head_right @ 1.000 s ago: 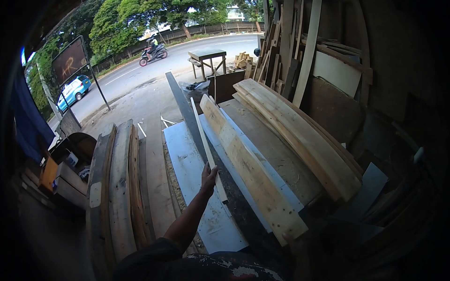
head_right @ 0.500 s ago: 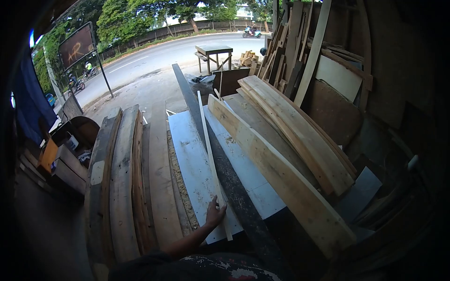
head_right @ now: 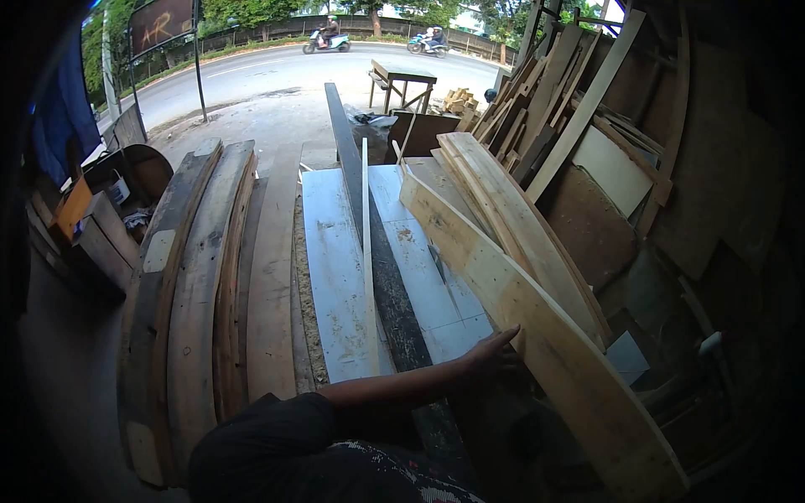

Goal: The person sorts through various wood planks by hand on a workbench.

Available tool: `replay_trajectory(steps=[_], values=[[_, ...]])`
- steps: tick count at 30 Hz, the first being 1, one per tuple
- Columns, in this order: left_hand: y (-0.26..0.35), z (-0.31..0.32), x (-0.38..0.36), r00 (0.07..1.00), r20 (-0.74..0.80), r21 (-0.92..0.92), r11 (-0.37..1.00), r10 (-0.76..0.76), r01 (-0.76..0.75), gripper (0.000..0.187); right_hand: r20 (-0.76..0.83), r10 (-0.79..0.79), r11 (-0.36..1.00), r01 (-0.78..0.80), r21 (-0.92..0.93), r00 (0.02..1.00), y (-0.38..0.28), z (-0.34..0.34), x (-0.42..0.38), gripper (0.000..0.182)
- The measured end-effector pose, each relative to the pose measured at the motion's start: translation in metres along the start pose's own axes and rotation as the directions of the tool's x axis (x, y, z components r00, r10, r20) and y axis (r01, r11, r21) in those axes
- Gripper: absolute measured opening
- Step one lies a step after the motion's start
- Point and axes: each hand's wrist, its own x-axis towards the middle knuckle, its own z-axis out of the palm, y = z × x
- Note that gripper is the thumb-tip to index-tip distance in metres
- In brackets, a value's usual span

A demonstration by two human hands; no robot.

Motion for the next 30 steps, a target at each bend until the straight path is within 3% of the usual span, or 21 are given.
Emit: replay_trajectory(steps=[4, 6, 9, 11, 15, 18, 21, 24, 27, 30], values=[[-0.009, 0.033, -0.020, 0.989, 0.067, 0.083, 0.988, -0.134, 0.128, 0.054, 0.019, 0.024, 1.000, -0.024, -0.001, 1.000, 0.002, 0.008, -0.002, 0.074], [-0.014, 0.053, -0.042, 0.981, 0.173, 0.034, 0.996, -0.085, 0.081, 0.052, 0.022, 0.022, 1.000, -0.022, -0.011, 1.000, 0.003, 0.007, -0.001, 0.074], [-0.042, 0.060, -0.042, 0.958, 0.270, -0.057, 0.992, -0.097, 0.116, 0.054, 0.013, 0.014, 0.999, -0.013, -0.048, 1.000, 0.005, -0.001, 0.006, 0.075], [-0.061, 0.063, -0.033, 0.930, 0.326, 0.019, 0.985, -0.168, 0.172, 0.059, 0.001, 0.013, 0.997, -0.013, -0.071, 1.000, 0.009, -0.008, 0.010, 0.075], [-0.079, 0.081, -0.029, 0.764, 0.602, 0.035, 0.963, -0.234, 0.267, 0.068, -0.028, 0.008, 0.991, -0.011, -0.134, 1.000, 0.015, -0.026, 0.022, 0.076], [-0.079, 0.105, -0.043, 0.737, 0.589, 0.094, 0.934, -0.331, 0.344, 0.072, -0.052, -0.002, 0.982, -0.008, -0.191, 0.999, 0.019, -0.043, 0.027, 0.077], [-0.112, 0.107, -0.021, 0.635, 0.656, 0.147, 0.894, -0.408, 0.422, 0.074, -0.076, -0.007, 0.969, -0.012, -0.247, 0.997, 0.024, -0.062, 0.033, 0.077], [-0.120, 0.112, -0.022, 0.614, 0.644, 0.208, 0.877, -0.456, 0.434, 0.075, -0.104, -0.018, 0.953, -0.014, -0.302, 0.994, 0.028, -0.084, 0.037, 0.078], [-0.113, 0.115, -0.028, 0.550, 0.682, 0.145, 0.827, -0.482, 0.544, 0.075, -0.133, -0.036, 0.933, -0.014, -0.360, 0.990, 0.032, -0.113, 0.042, 0.079], [-0.122, 0.112, -0.019, 0.536, 0.735, 0.071, 0.833, -0.416, 0.549, 0.075, -0.159, -0.064, 0.907, -0.009, -0.421, 0.985, 0.033, -0.145, 0.046, 0.079]])
